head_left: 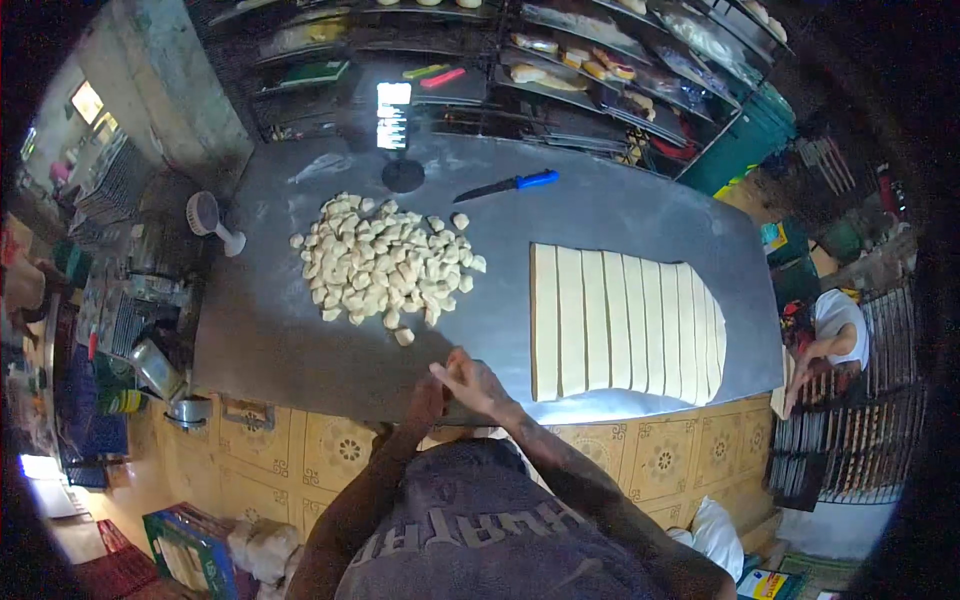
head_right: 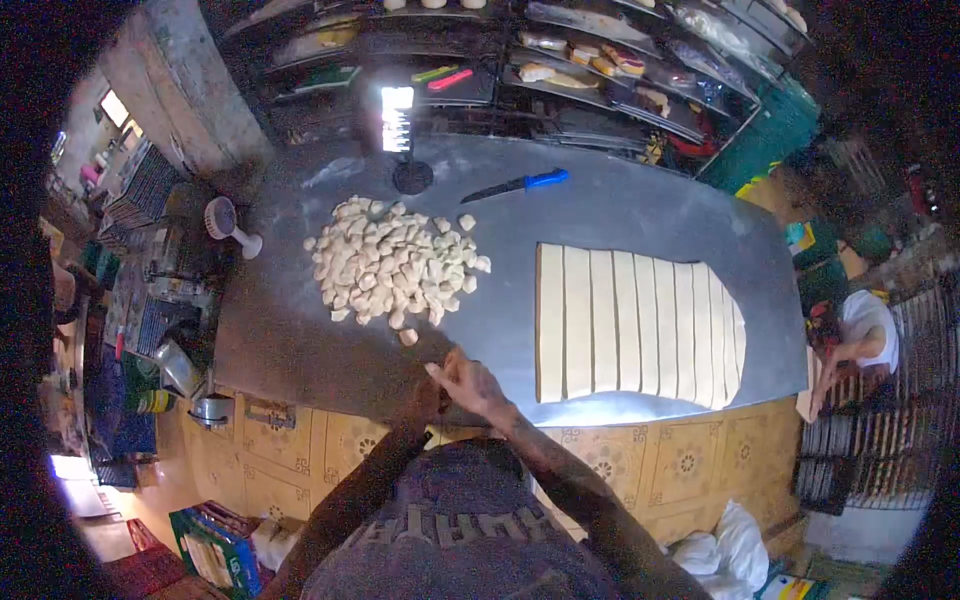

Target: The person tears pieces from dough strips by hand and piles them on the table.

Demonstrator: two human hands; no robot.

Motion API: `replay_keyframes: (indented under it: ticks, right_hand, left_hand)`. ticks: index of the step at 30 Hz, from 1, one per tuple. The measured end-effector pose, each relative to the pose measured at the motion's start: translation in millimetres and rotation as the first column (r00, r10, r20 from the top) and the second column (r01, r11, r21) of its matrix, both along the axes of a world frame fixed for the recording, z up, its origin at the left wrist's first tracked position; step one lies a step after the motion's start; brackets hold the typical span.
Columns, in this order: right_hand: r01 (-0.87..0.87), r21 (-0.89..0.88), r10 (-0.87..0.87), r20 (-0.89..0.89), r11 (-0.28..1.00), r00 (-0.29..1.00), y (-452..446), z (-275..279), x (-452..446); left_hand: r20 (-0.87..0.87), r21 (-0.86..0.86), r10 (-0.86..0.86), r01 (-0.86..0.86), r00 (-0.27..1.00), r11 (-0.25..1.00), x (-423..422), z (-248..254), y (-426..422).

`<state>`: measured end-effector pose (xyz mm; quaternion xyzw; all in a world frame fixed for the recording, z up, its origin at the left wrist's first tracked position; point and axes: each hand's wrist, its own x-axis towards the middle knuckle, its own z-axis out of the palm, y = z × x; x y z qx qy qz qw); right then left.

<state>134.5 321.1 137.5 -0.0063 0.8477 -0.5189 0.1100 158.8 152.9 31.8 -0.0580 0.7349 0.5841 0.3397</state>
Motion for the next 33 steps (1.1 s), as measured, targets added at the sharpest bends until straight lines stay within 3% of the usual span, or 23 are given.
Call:
replay_keyframes:
  ticks: [2,3,4,5,7,8,10,11,14,16,17,19,20,21,23,24,25,26,27,28,29,30,33]
  right_hand:
    - [-0.077,0.224,0.067,0.056,0.971,0.996,2.2,0.0,-2.9]
    - [-0.076,0.226,0.066,0.053,0.971,0.996,-1.4,-3.5,-5.1]
    - [-0.056,0.277,0.064,-0.023,0.959,0.998,-9.6,-12.7,-7.3]
    - [-0.029,0.325,0.064,-0.097,0.945,0.993,-19.9,-22.2,-7.4]
    - [0.013,0.376,0.057,-0.173,0.927,0.983,-33.6,-26.3,-11.9]
    - [0.094,0.280,-0.053,-0.150,0.955,0.987,-37.8,-22.6,-21.4]
    - [0.260,0.099,-0.252,-0.086,0.961,0.964,-44.5,-11.4,-44.3]
    - [0.264,0.109,-0.255,-0.092,0.958,0.963,-49.4,-5.1,-49.8]
    - [0.332,0.157,-0.283,-0.269,0.930,0.921,-65.0,5.1,-63.5]
    - [0.361,0.170,-0.305,-0.286,0.917,0.908,-78.4,-4.2,-66.9]
    - [0.376,0.180,-0.311,-0.305,0.909,0.900,-81.0,-15.2,-69.1]
    - [0.393,0.198,-0.317,-0.327,0.898,0.890,-77.0,-27.4,-80.3]
    - [0.346,0.220,-0.254,-0.357,0.912,0.899,-66.3,-30.5,-86.6]
    - [0.303,0.236,-0.198,-0.382,0.924,0.903,-58.1,-34.8,-87.6]
    - [0.247,0.252,-0.130,-0.405,0.935,0.905,-57.8,-16.0,-81.3]
    - [0.266,0.388,-0.026,-0.524,0.882,0.851,-60.7,3.4,-66.2]
    - [0.304,0.506,0.091,-0.616,0.807,0.783,-63.4,17.0,-50.3]
    - [0.152,0.095,-0.112,-0.331,0.984,0.937,-58.0,-13.2,-27.4]
    - [0.139,-0.372,-0.133,0.042,0.918,0.990,-54.7,-45.7,-6.8]
    - [-0.059,-0.265,0.113,0.195,0.962,0.974,-73.7,8.0,10.9]
    - [-0.271,-0.193,0.325,0.367,0.943,0.871,-93.8,68.0,30.9]
    - [-0.327,-0.262,0.405,0.348,0.908,0.846,-100.7,69.7,50.3]
    - [-0.415,-0.325,0.508,0.297,0.850,0.808,-118.1,90.2,74.3]
  left_hand:
    - [-0.250,-0.057,-0.176,0.166,0.952,0.984,8.0,-89.9,-16.4]
    - [-0.373,-0.098,-0.260,0.240,0.891,0.966,6.4,-111.2,-19.5]
    - [-0.375,-0.098,-0.261,0.242,0.889,0.965,0.5,-76.0,-15.3]
    - [-0.618,-0.118,-0.082,0.010,0.782,0.993,-23.5,-44.5,11.3]
    - [-0.937,0.043,0.180,-0.409,0.301,0.911,-37.0,21.8,33.5]
    - [-0.936,0.050,0.182,-0.398,0.302,0.916,-47.1,15.5,28.7]
    - [-0.535,-0.166,0.039,-0.150,0.844,0.975,-74.8,-21.4,18.2]
    - [-0.227,-0.204,-0.066,0.019,0.972,0.979,-84.7,-22.0,13.1]
    - [-0.149,-0.174,-0.023,-0.004,0.989,0.985,-105.4,0.8,2.0]
    - [-0.095,-0.164,-0.021,0.005,0.995,0.986,-98.4,19.5,-17.9]
    - [-0.296,-0.283,-0.227,0.142,0.928,0.949,-91.3,29.9,-28.0]
    - [-0.561,-0.560,-0.603,0.277,0.567,0.781,-77.3,64.7,-50.5]
    - [-0.363,-0.100,-0.447,0.442,0.818,0.891,-55.2,111.9,-61.7]
    - [-0.023,0.381,-0.380,0.359,0.925,0.852,-35.1,155.3,-74.9]
    - [0.020,0.347,-0.473,0.438,0.881,0.829,-44.0,170.1,-108.2]
    - [0.068,0.324,-0.556,0.509,0.829,0.798,-47.3,168.9,-126.4]
    - [-0.018,0.347,-0.548,0.519,0.836,0.781,-47.6,151.2,-152.2]
    - [-0.108,0.365,-0.537,0.536,0.837,0.762,-47.0,131.1,-182.4]
    - [-0.101,0.303,-0.544,0.546,0.833,0.781,-43.3,120.4,-209.7]
    - [-0.091,0.242,-0.554,0.558,0.827,0.794,-35.0,108.9,-233.9]
    - [-0.206,0.117,-0.632,0.660,0.747,0.742,-20.6,90.5,-252.5]
    - [-0.306,-0.018,-0.702,0.733,0.643,0.680,-10.5,75.4,-262.3]
    - [-0.194,-0.095,-0.831,0.833,0.521,0.545,-0.3,108.3,-275.4]
